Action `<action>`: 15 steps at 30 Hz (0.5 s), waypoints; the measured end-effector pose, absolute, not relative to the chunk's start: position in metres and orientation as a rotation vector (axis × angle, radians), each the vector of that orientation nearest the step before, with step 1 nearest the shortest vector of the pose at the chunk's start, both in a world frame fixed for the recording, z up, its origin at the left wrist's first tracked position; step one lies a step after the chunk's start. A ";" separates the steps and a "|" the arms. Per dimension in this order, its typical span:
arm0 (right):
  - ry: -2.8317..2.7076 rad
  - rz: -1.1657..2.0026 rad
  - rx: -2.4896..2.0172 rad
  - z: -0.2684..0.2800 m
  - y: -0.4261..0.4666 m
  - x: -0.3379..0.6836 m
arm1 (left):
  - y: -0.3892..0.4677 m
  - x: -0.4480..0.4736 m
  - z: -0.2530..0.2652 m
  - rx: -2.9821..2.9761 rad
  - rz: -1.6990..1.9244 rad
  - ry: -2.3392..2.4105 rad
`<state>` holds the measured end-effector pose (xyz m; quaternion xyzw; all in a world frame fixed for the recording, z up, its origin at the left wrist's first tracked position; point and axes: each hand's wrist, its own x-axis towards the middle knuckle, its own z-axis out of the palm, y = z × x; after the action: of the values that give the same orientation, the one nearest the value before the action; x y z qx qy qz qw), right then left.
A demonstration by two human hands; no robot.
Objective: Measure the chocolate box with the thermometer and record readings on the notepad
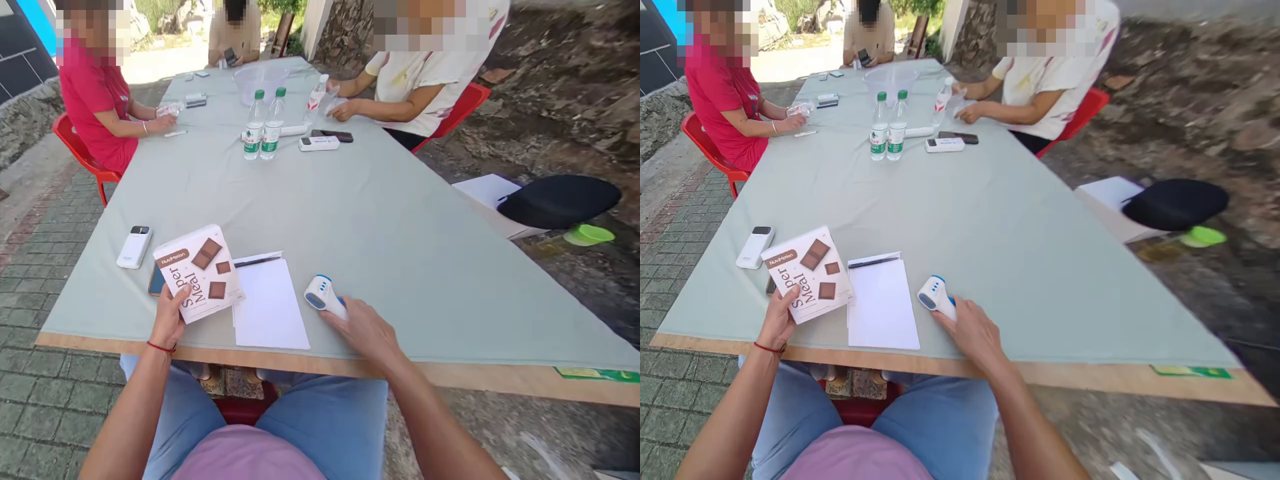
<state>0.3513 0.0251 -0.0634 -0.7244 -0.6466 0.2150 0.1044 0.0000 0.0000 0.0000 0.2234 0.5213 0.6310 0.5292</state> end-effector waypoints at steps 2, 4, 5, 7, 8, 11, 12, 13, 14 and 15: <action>-1.679 0.865 -1.977 -0.050 0.019 0.339 | -0.006 0.001 -0.003 0.514 1.489 1.264; -1.466 1.070 -1.696 -0.030 0.007 0.316 | -0.008 0.004 -0.004 0.514 1.479 1.269; -1.395 1.192 -1.545 -0.020 0.000 0.300 | -0.008 0.006 -0.004 0.525 1.477 1.270; -1.251 1.398 -1.273 -0.003 -0.011 0.264 | -0.007 0.010 -0.005 0.575 1.472 1.270; -1.203 1.470 -1.163 0.003 -0.015 0.246 | -0.006 0.012 -0.006 0.611 1.468 1.270; -1.109 1.568 -0.964 0.011 -0.014 0.201 | -0.003 0.014 -0.007 0.701 1.450 1.276; -1.076 1.581 -0.947 0.011 -0.012 0.191 | -0.003 0.015 -0.008 0.720 1.442 1.284; -1.049 1.585 -0.953 0.010 -0.009 0.183 | -0.003 0.014 -0.008 0.736 1.431 1.292; -1.031 1.585 -0.979 0.009 -0.005 0.178 | -0.004 0.014 -0.008 0.750 1.421 1.299; -1.026 1.583 -1.017 0.008 -0.003 0.175 | -0.004 0.014 -0.009 0.762 1.415 1.306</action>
<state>0.1747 -0.0026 0.0077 -0.4165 -0.4202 0.6485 0.4790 0.0140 -0.0043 -0.0087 0.3164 0.5423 0.5879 0.5101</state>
